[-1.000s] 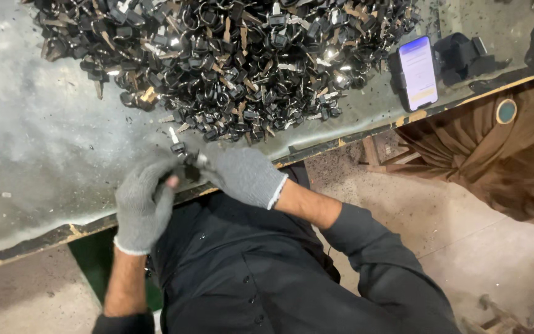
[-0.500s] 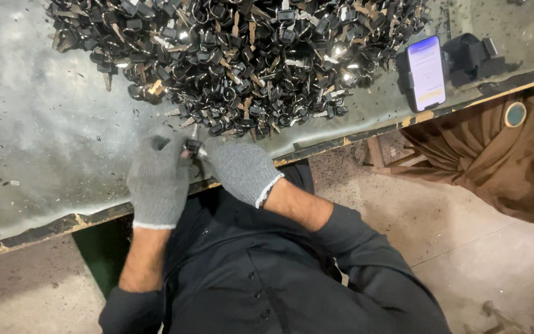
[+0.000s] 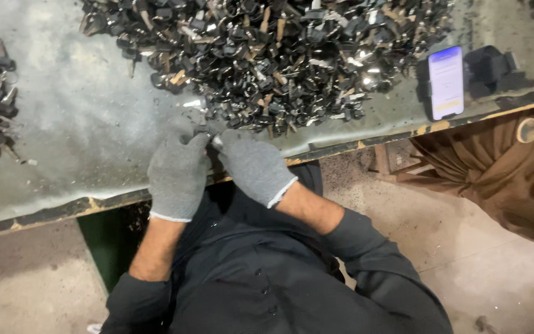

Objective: The person sits at a workbench with a large pile of small metal components and sorts them one at a time, placing selected pieces into a green bin below the bench edge. The person occasionally sets pieces aside on the bench and continues picking through the pile by hand while wearing gloves.

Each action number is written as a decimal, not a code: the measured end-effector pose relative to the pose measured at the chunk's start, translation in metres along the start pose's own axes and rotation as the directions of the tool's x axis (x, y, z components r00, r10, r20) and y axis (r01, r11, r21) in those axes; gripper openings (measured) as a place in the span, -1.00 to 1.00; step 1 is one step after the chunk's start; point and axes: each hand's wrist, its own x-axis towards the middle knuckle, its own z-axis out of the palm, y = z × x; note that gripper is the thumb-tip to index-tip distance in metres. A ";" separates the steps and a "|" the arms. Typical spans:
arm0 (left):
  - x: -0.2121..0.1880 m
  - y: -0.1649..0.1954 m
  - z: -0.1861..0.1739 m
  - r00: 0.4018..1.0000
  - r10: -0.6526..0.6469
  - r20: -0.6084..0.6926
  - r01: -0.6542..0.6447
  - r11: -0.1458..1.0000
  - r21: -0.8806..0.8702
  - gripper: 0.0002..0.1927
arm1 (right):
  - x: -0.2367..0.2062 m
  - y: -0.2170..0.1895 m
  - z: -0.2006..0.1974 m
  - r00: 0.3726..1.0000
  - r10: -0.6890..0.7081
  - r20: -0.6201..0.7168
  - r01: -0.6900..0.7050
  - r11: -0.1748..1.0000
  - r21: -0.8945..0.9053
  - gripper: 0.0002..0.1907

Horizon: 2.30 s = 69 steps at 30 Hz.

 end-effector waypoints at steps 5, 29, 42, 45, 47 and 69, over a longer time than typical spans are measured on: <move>-0.009 -0.002 0.006 0.991 -0.121 0.057 0.122 0.992 -0.017 -0.62 | -0.001 0.004 -0.004 0.995 0.036 0.092 -0.044 0.996 0.081 -0.56; -0.017 -0.010 0.014 0.993 -0.112 -0.028 0.105 0.979 -0.175 -0.82 | 0.016 -0.009 -0.023 0.946 0.014 0.325 -0.041 0.996 0.075 -0.49; -0.018 -0.005 0.010 0.971 -0.096 -0.217 0.052 0.978 -0.201 -0.66 | 0.006 -0.005 -0.001 0.951 -0.303 -0.053 0.262 0.889 -0.376 -0.42; -0.018 -0.004 0.009 0.977 -0.098 -0.188 0.052 0.970 -0.237 -0.65 | 0.009 -0.004 -0.003 0.960 -0.274 -0.062 0.266 0.957 -0.115 -0.22; -0.017 -0.013 0.006 0.976 -0.125 -0.179 0.064 0.948 -0.312 -0.71 | 0.015 0.000 -0.012 0.963 -0.101 0.249 0.089 0.994 0.059 -0.26; 0.003 -0.008 0.002 0.972 -0.228 0.054 0.234 0.921 -0.311 -0.59 | -0.002 0.018 0.005 0.994 -0.078 0.078 0.078 0.997 -0.007 -0.58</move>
